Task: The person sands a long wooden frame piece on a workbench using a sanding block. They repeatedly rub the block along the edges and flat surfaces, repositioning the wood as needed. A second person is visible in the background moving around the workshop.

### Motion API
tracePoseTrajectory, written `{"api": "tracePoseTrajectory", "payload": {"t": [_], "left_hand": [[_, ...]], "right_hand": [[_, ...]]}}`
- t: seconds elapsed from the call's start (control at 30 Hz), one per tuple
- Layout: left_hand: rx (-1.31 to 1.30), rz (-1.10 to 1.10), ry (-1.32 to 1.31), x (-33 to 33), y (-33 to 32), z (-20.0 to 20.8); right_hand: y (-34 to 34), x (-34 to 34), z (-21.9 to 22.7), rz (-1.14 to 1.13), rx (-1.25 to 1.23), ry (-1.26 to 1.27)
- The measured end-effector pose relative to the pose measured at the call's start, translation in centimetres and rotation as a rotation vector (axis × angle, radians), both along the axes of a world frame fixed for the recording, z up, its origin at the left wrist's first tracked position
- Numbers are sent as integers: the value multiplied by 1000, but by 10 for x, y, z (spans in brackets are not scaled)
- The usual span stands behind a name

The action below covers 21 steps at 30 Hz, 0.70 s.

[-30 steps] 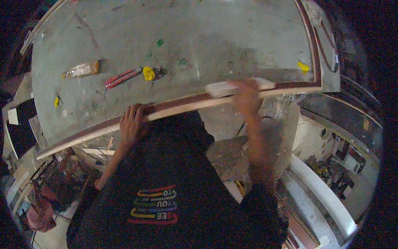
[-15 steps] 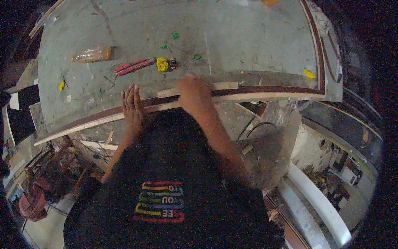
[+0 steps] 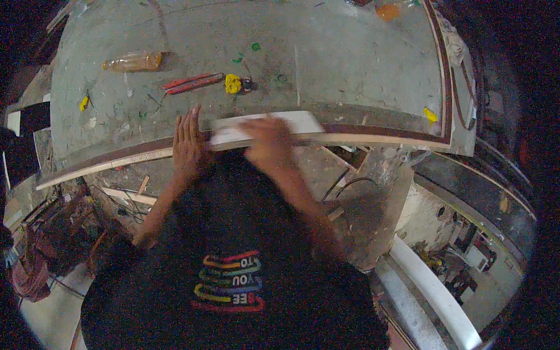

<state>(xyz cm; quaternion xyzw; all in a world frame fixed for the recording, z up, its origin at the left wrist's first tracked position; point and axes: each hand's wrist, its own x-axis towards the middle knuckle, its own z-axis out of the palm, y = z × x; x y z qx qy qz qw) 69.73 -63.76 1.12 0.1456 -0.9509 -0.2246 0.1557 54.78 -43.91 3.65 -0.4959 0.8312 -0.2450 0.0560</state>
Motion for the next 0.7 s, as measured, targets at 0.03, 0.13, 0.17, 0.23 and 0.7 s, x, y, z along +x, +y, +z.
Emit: {"api": "tracePoseTrajectory", "payload": {"t": [0.03,0.13,0.17,0.23,0.7], "left_hand": [[33,28,55,0,0,-2],[9,13,210,-2,-1,-5],[-10,-11,256,-2,-2,-6],[-56,-15,154,-1,-3,-7],[80,-35,29,3,-1,-13]], "right_hand": [[-25,14,-4,39,-25,-121],[-11,-6,5,-18,-33,-97],[15,-29,9,-85,55,-216],[73,-77,16,-227,168,-201],[14,-22,9,-70,48,-168]]}}
